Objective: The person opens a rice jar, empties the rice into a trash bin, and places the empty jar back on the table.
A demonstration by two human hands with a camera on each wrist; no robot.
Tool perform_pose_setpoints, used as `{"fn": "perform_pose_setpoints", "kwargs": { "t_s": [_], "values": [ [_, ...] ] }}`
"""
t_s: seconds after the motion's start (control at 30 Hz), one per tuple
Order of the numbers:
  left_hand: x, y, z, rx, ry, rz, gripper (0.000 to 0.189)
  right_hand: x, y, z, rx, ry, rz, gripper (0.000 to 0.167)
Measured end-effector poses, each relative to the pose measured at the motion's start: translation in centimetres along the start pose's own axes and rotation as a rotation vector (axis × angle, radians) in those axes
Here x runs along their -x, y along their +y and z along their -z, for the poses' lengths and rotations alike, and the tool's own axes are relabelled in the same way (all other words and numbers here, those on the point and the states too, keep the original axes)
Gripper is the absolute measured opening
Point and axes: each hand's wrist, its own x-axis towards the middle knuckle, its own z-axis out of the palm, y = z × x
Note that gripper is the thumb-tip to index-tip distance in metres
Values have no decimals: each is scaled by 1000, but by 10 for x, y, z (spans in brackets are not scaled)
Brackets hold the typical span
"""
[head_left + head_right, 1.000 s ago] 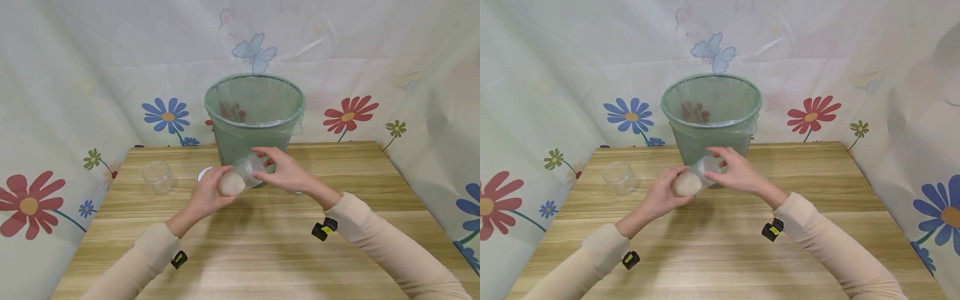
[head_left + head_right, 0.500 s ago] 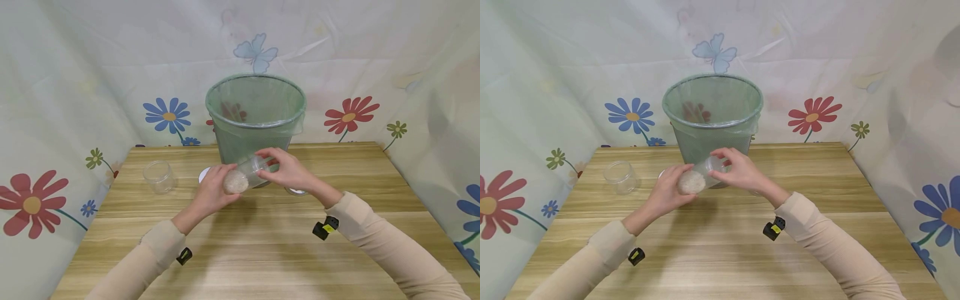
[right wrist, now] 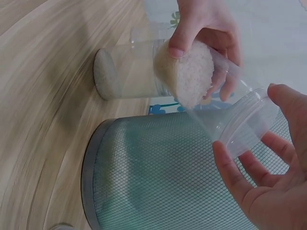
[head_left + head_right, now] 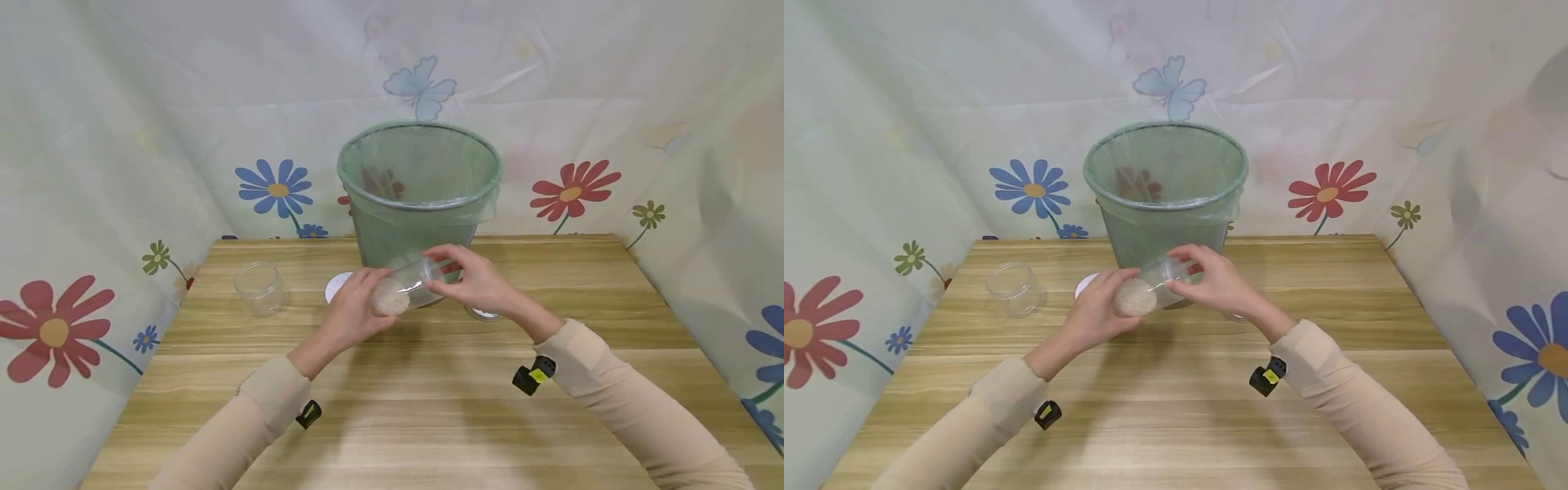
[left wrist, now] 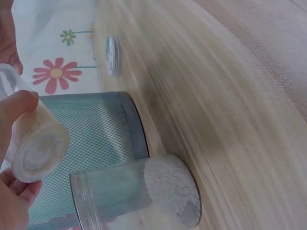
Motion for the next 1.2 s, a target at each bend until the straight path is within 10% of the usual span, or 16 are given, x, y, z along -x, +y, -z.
{"fn": "perform_pose_setpoints", "kwargs": {
  "t_s": [1.2],
  "values": [
    [-6,-3,-6,-47,-17,-1,75,4,18,-10,1,67,206,49]
  ]
}}
